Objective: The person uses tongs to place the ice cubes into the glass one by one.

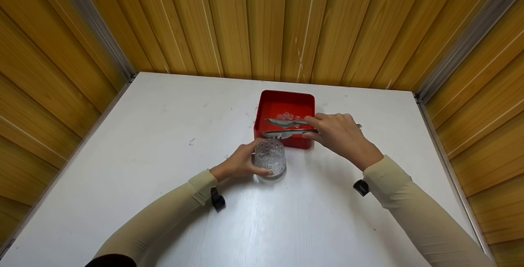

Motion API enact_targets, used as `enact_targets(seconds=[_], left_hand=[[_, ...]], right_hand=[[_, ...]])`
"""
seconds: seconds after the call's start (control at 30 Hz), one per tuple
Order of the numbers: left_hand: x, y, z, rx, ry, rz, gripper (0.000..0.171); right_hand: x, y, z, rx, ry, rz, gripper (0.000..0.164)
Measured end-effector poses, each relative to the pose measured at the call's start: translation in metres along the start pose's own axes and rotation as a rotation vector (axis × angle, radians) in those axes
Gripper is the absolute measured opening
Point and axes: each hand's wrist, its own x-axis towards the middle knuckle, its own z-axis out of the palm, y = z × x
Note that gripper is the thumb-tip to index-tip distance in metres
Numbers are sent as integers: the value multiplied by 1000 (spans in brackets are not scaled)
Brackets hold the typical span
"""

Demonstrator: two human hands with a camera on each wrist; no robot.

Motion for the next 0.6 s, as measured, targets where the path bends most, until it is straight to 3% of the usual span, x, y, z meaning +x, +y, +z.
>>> enact_targets(seconds=[0.6], left_hand=[[1,1,-1,39,-1,16,84]], right_hand=[[32,24,0,-3,-89,77,36]])
